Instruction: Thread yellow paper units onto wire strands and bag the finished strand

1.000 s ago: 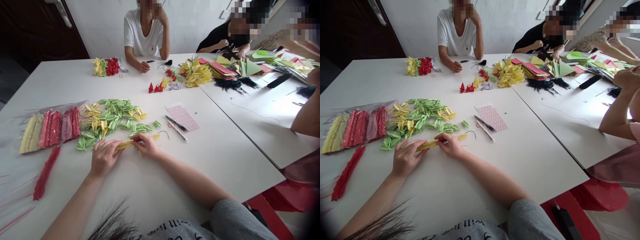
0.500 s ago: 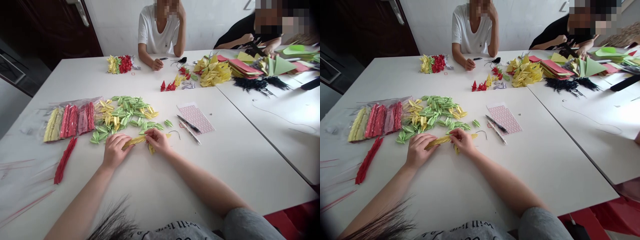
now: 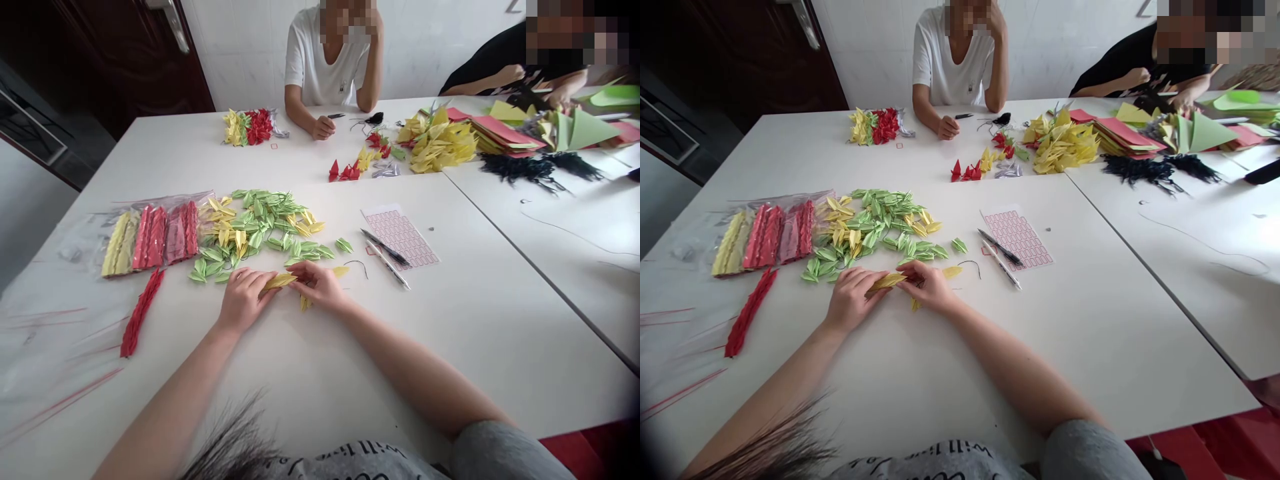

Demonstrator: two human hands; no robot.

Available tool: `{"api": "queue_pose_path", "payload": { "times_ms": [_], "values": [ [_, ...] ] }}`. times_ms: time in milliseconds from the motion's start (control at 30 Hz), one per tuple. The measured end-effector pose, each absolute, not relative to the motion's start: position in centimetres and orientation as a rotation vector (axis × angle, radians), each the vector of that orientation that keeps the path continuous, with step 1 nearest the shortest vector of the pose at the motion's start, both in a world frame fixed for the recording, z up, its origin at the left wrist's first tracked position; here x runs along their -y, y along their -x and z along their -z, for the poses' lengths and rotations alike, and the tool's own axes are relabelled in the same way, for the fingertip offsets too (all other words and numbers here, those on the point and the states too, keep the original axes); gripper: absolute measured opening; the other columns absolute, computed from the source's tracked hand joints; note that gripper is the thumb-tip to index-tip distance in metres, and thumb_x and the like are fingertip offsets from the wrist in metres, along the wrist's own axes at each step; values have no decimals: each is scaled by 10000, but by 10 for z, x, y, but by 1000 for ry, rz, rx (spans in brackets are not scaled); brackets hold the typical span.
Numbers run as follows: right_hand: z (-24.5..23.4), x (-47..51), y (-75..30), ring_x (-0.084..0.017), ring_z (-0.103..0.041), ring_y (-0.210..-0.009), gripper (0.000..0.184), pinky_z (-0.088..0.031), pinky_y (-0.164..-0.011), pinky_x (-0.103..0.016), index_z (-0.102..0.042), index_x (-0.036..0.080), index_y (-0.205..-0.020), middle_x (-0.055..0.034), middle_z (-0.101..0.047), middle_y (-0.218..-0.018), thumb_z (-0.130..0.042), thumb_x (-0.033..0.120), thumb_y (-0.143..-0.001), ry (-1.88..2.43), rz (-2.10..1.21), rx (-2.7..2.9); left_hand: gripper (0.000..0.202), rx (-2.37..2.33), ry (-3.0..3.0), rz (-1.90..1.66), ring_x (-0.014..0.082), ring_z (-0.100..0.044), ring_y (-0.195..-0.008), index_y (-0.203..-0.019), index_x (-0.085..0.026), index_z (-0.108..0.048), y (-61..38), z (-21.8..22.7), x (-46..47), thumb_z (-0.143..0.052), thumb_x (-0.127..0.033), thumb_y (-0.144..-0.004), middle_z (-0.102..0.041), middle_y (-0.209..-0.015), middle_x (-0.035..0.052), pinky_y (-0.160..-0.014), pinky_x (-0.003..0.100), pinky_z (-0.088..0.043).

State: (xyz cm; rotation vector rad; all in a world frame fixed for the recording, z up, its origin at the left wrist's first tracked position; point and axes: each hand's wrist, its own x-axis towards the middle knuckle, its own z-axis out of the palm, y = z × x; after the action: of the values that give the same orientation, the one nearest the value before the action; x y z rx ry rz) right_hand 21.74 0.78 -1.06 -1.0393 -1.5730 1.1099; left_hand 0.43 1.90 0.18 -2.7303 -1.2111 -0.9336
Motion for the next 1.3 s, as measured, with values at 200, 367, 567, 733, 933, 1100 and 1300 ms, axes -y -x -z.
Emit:
{"api": "queue_pose_path", "payload": {
  "times_ms": [200, 367, 567, 733, 933, 1100, 1300],
  "values": [
    [12, -10, -218, -164, -684, -743, 201, -574, -707, -303, -709, 164, -981, -64, -745, -882, -675, 306, -841, 1111, -988, 1670, 275, 1226, 2779, 926, 223, -679, -895, -1097, -197, -717, -1, -1, -21, -550, -378, -974, -759, -947, 64, -893, 382, -451],
    [16, -10, -219, -157, -664, -682, 198, -560, -660, -292, -729, 171, -942, -49, -744, -825, -691, 323, -822, 1151, -994, 1656, 307, 1260, 2831, 907, 228, -671, -908, -1098, -197, -712, -1, 1, -20, -529, -412, -977, -751, -959, 74, -858, 376, -467],
    [14, -9, -218, -154, -671, -696, 182, -568, -691, -295, -727, 180, -937, -38, -743, -824, -684, 314, -821, 1126, -1029, 1659, 330, 1261, 2860, 914, 218, -665, -893, -1129, -189, -690, -2, 0, -19, -524, -432, -978, -740, -973, 70, -834, 356, -468],
    [14, -9, -218, -166, -699, -782, 260, -588, -725, -304, -674, 182, -1062, -57, -733, -897, -681, 288, -825, 1071, -1003, 1624, 305, 1327, 2797, 970, 229, -668, -932, -1114, -200, -696, -2, -2, -19, -524, -412, -978, -742, -992, 73, -858, 366, -477],
    [11, -6, -218, -180, -702, -839, 150, -586, -781, -337, -667, 203, -1016, -64, -733, -926, -578, 257, -908, 1086, -783, 1656, 308, 1407, 2769, 989, 239, -666, -959, -1088, -198, -701, -1, -1, -19, -522, -421, -973, -744, -1014, 79, -889, 380, -475],
    [9, -4, -216, -185, -678, -833, 141, -568, -779, -344, -636, 208, -1014, -65, -715, -899, -544, 198, -906, 1064, -635, 1682, 291, 1399, 2780, 1000, 231, -662, -940, -1066, -200, -702, -3, -2, -18, -529, -414, -971, -745, -992, 67, -869, 372, -464],
    [9, -3, -215, -187, -650, -816, 137, -547, -763, -347, -619, 219, -1002, -55, -691, -874, -525, 180, -911, 1067, -501, 1682, 274, 1338, 2828, 984, 224, -654, -932, -1063, -195, -692, -3, -5, -17, -531, -398, -978, -739, -971, 60, -861, 361, -439]
  ]
}}
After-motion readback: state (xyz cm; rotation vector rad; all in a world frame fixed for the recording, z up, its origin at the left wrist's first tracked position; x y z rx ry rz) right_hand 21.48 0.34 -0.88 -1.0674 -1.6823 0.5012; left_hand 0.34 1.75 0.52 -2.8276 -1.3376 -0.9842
